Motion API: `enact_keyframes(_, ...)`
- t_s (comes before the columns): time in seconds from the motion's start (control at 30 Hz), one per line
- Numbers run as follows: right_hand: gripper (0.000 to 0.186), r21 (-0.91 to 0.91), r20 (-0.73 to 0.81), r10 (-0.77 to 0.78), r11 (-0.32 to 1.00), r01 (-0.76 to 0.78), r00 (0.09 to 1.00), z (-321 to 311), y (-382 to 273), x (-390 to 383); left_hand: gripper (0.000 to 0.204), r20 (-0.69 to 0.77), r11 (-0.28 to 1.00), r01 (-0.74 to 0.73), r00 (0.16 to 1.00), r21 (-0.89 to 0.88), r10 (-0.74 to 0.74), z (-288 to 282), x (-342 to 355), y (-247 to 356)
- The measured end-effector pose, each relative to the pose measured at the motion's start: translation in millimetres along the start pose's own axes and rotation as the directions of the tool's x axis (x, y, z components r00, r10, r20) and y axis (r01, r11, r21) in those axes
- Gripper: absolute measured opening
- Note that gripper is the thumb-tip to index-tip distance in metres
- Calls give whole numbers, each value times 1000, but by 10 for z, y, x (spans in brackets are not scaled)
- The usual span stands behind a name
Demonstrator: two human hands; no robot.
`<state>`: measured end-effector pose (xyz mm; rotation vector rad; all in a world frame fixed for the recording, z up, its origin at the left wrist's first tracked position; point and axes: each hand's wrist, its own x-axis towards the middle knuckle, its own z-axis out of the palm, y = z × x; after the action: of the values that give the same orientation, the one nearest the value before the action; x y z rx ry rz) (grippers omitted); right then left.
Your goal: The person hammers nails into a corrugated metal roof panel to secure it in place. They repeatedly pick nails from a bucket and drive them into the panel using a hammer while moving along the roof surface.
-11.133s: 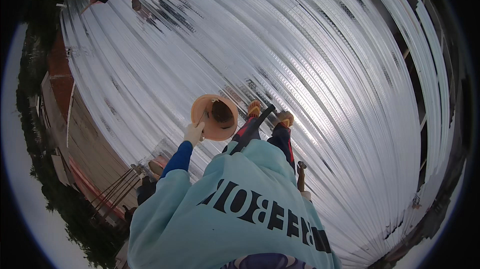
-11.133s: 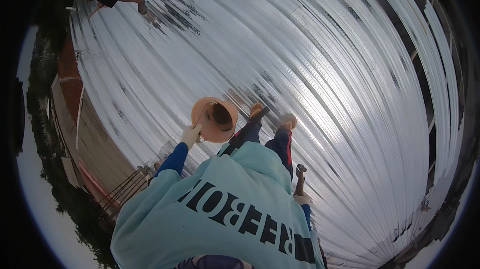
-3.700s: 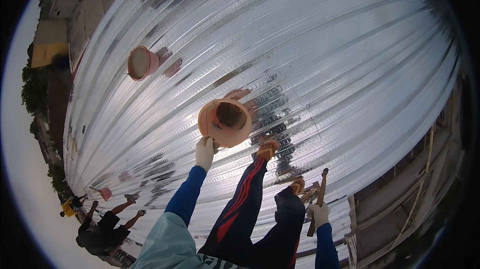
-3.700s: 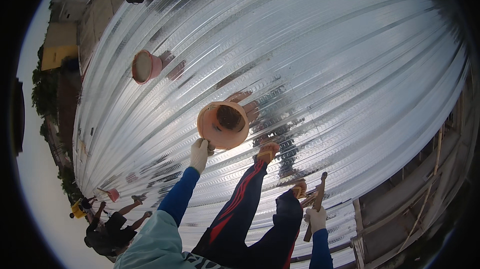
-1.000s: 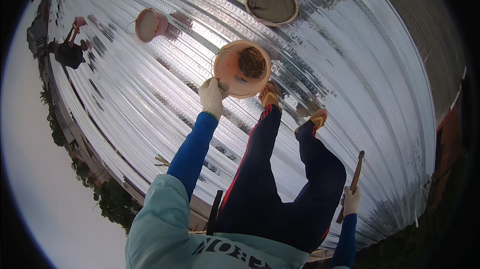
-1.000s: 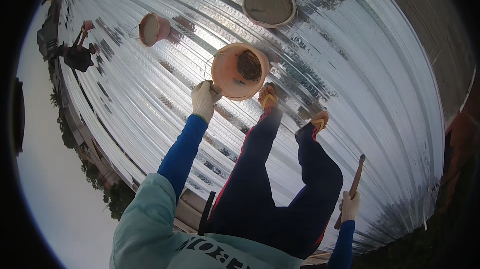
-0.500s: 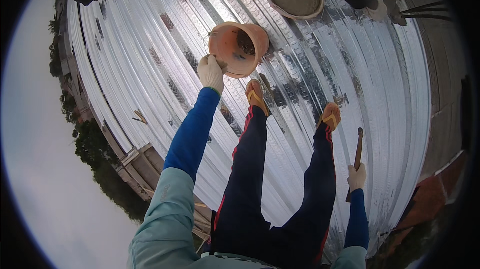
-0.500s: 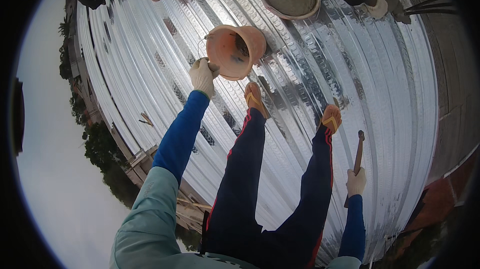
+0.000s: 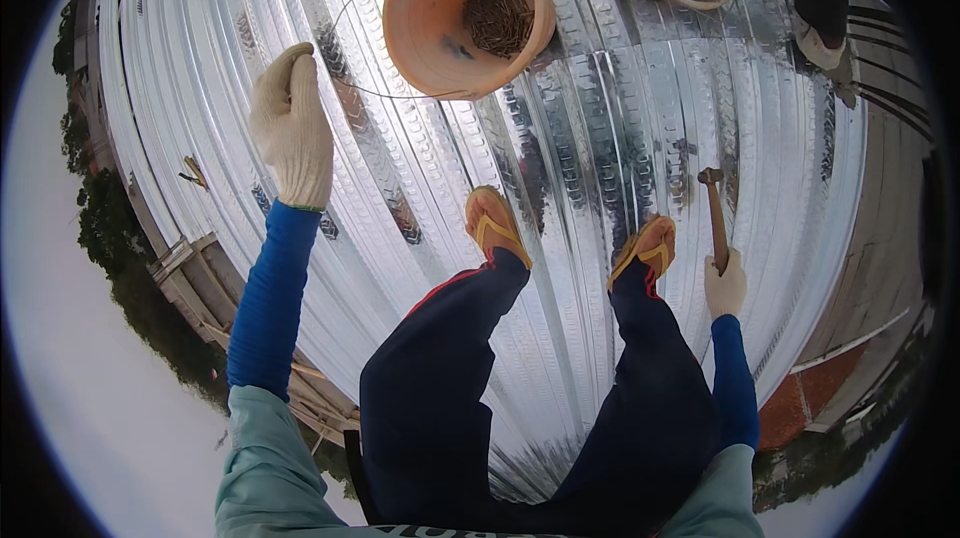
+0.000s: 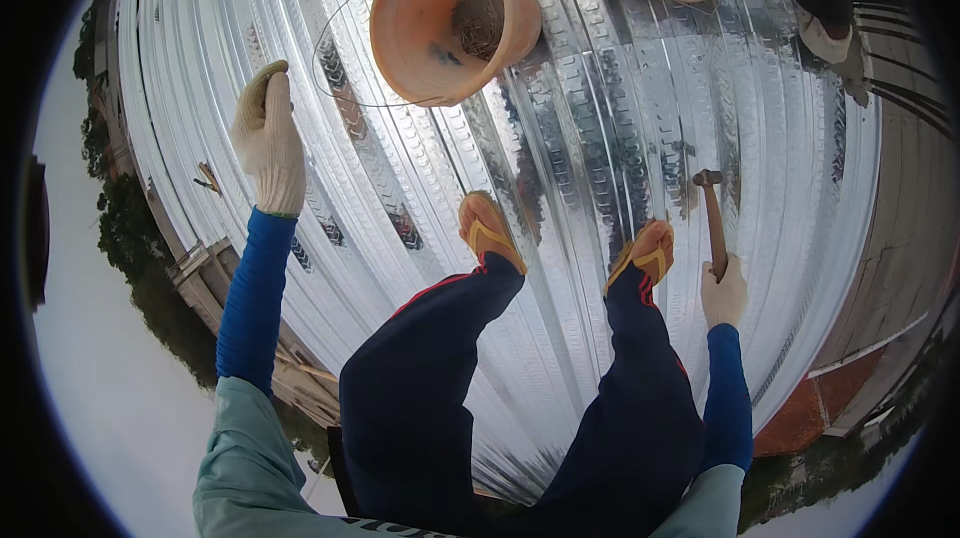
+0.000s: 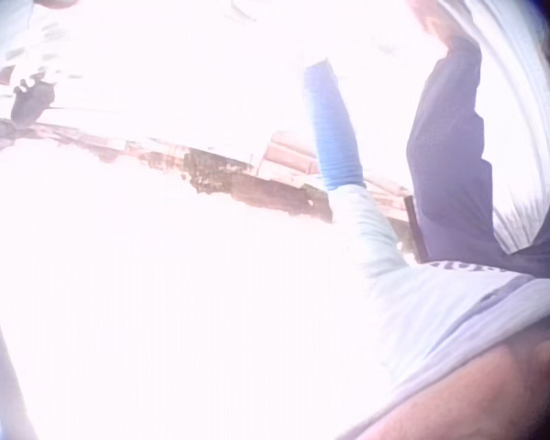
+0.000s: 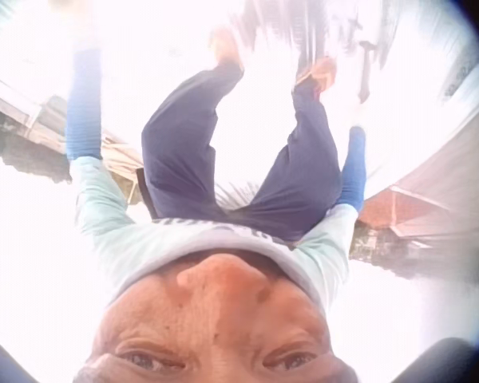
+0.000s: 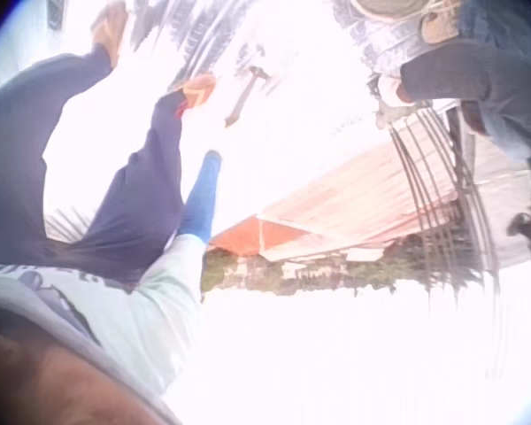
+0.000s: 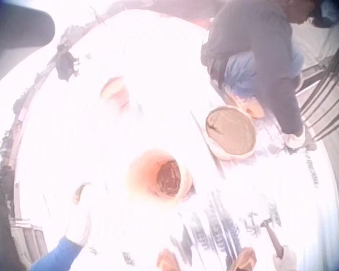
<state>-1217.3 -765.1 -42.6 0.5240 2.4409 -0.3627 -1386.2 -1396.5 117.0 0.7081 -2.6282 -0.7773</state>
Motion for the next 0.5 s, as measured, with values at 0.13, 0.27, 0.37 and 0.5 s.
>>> enact_keyframes(0.13,39,20,-118,-44,999,46,992,444,-150,427,25,443,972,-184,867,-145,230,173,-585,263)
enact_keyframes(0.27,42,7,-180,-101,995,104,979,783,-184,714,29,428,975,-217,878,-41,213,1097,-302,-158)
enact_keyframes(0.37,42,6,-173,-146,989,149,974,937,-200,881,31,467,961,-251,867,115,171,1719,177,-510)
enact_keyframes(0.5,39,10,-222,-242,968,251,945,1044,-74,1073,31,553,774,-628,672,75,492,2429,558,-972)
